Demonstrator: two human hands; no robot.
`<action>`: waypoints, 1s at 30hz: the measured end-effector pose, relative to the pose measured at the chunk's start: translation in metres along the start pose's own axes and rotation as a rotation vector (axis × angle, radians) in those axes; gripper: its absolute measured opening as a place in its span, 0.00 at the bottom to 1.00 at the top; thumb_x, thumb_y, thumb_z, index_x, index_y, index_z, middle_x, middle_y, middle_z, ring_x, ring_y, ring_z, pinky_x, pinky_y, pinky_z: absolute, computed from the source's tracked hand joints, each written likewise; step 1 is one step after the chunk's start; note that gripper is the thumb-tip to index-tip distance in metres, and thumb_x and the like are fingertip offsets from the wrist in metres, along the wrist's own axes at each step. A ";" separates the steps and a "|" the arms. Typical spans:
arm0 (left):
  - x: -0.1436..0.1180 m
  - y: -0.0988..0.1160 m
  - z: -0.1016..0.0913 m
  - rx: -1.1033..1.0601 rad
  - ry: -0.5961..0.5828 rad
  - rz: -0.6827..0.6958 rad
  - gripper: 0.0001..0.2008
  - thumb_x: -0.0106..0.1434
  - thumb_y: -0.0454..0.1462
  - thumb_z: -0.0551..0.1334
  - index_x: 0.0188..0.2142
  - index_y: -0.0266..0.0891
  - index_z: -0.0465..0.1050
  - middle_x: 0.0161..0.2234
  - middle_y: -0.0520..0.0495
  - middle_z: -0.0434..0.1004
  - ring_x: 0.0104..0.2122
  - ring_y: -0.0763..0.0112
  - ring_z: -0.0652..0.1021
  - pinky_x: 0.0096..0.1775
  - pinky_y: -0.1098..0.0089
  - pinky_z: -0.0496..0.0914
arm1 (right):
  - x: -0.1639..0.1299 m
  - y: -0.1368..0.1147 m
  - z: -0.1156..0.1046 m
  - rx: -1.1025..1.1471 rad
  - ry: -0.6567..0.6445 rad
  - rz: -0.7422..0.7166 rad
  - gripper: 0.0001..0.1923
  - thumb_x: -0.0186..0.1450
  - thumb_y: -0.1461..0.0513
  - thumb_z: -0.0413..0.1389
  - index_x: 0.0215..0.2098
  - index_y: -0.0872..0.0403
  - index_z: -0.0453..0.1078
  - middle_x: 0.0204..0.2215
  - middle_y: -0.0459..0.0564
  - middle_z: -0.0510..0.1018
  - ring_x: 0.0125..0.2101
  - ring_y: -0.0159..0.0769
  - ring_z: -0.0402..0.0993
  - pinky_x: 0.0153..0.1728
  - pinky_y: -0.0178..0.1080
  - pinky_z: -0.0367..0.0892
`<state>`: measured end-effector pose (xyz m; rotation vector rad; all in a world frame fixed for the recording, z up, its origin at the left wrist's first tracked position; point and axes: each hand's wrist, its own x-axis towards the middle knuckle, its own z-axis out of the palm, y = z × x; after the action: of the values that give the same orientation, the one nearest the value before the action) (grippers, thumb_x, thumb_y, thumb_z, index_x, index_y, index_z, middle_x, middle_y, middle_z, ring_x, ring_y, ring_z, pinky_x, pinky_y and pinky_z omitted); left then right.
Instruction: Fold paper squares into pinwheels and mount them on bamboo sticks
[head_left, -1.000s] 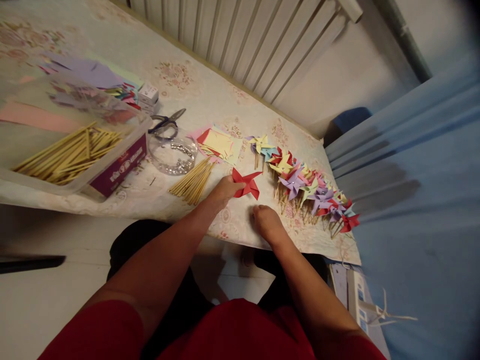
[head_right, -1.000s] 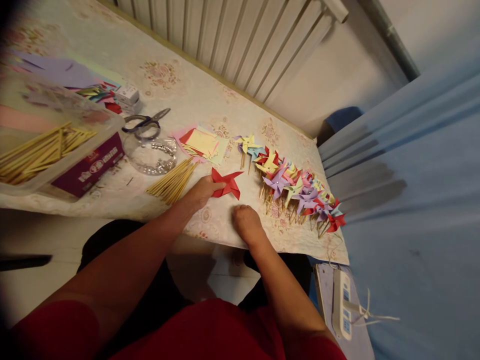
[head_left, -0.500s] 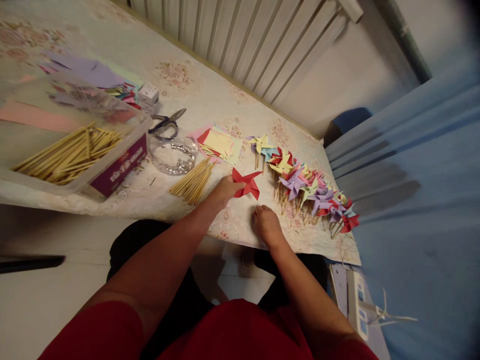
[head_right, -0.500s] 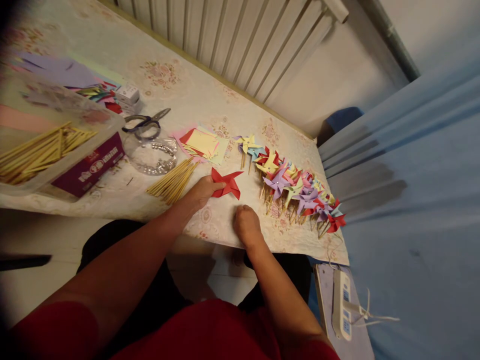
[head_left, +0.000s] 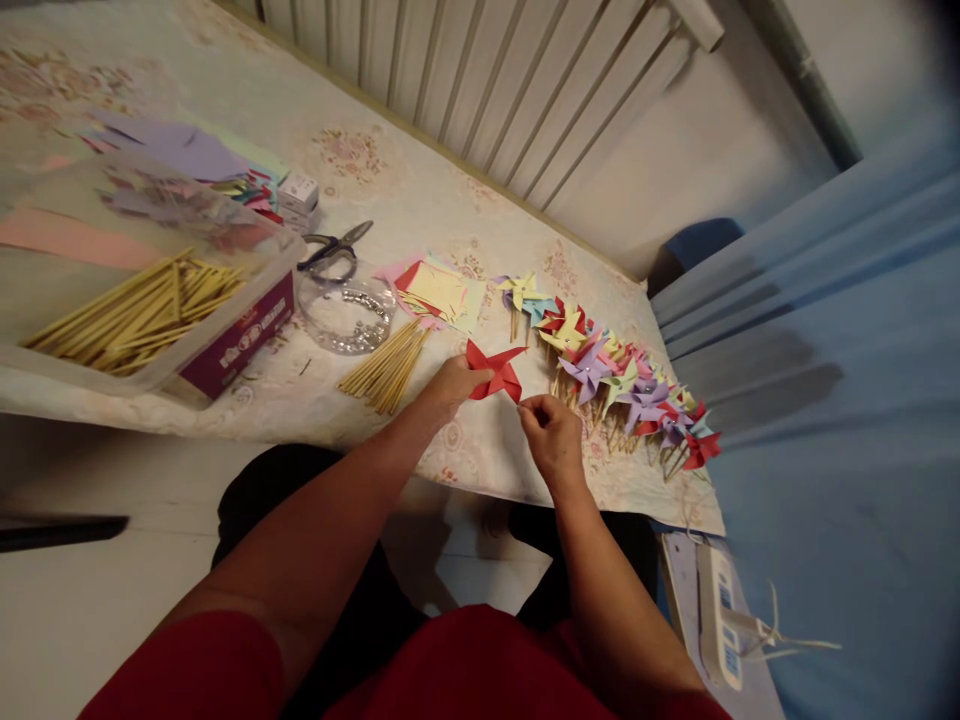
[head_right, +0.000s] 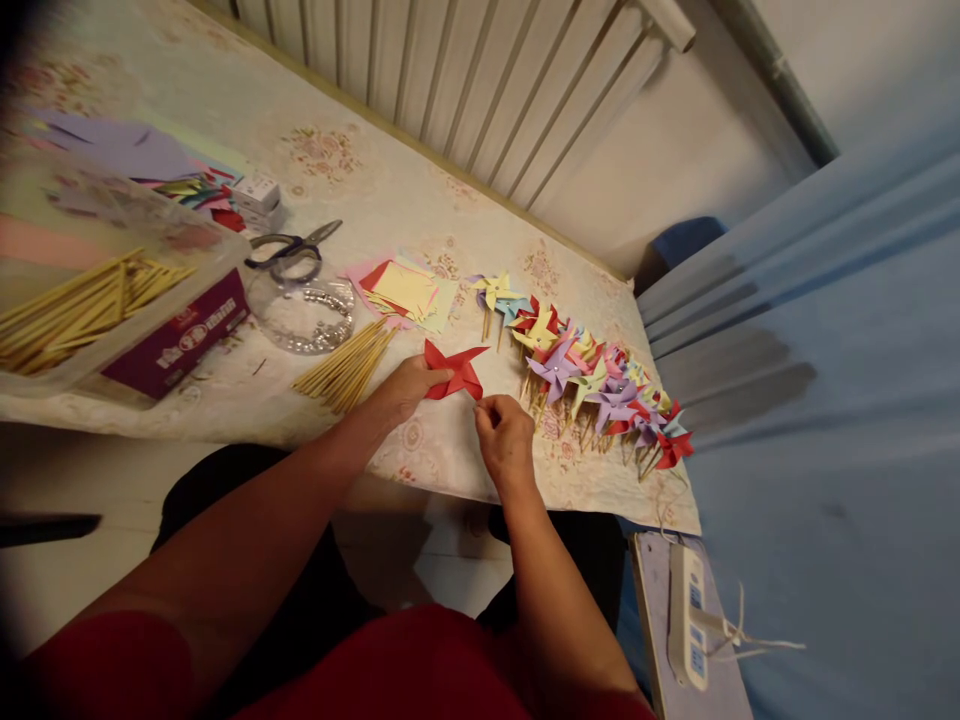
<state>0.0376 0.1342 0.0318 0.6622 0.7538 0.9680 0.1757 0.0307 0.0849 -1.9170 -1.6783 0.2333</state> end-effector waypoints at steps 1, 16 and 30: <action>0.000 0.000 0.000 -0.004 -0.003 0.010 0.07 0.48 0.28 0.66 0.29 0.33 0.77 0.25 0.50 0.78 0.25 0.76 0.74 0.32 0.72 0.66 | 0.005 -0.006 0.001 0.020 0.035 -0.025 0.07 0.63 0.62 0.54 0.31 0.54 0.74 0.28 0.47 0.78 0.29 0.34 0.71 0.35 0.36 0.66; -0.008 0.007 0.004 -0.056 -0.078 0.018 0.05 0.49 0.29 0.68 0.28 0.31 0.77 0.24 0.49 0.77 0.27 0.75 0.75 0.34 0.72 0.68 | 0.030 -0.014 0.034 -0.021 0.114 -0.093 0.09 0.67 0.61 0.53 0.33 0.54 0.75 0.31 0.49 0.77 0.33 0.36 0.70 0.40 0.37 0.66; -0.007 0.007 0.004 -0.037 -0.078 0.007 0.04 0.51 0.26 0.66 0.28 0.31 0.78 0.25 0.47 0.79 0.27 0.73 0.75 0.36 0.71 0.69 | 0.032 -0.009 0.039 -0.013 0.097 -0.096 0.09 0.68 0.62 0.52 0.34 0.54 0.75 0.31 0.49 0.77 0.35 0.36 0.71 0.41 0.36 0.66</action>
<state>0.0346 0.1300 0.0410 0.6673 0.6640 0.9553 0.1551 0.0734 0.0656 -1.8216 -1.7058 0.0911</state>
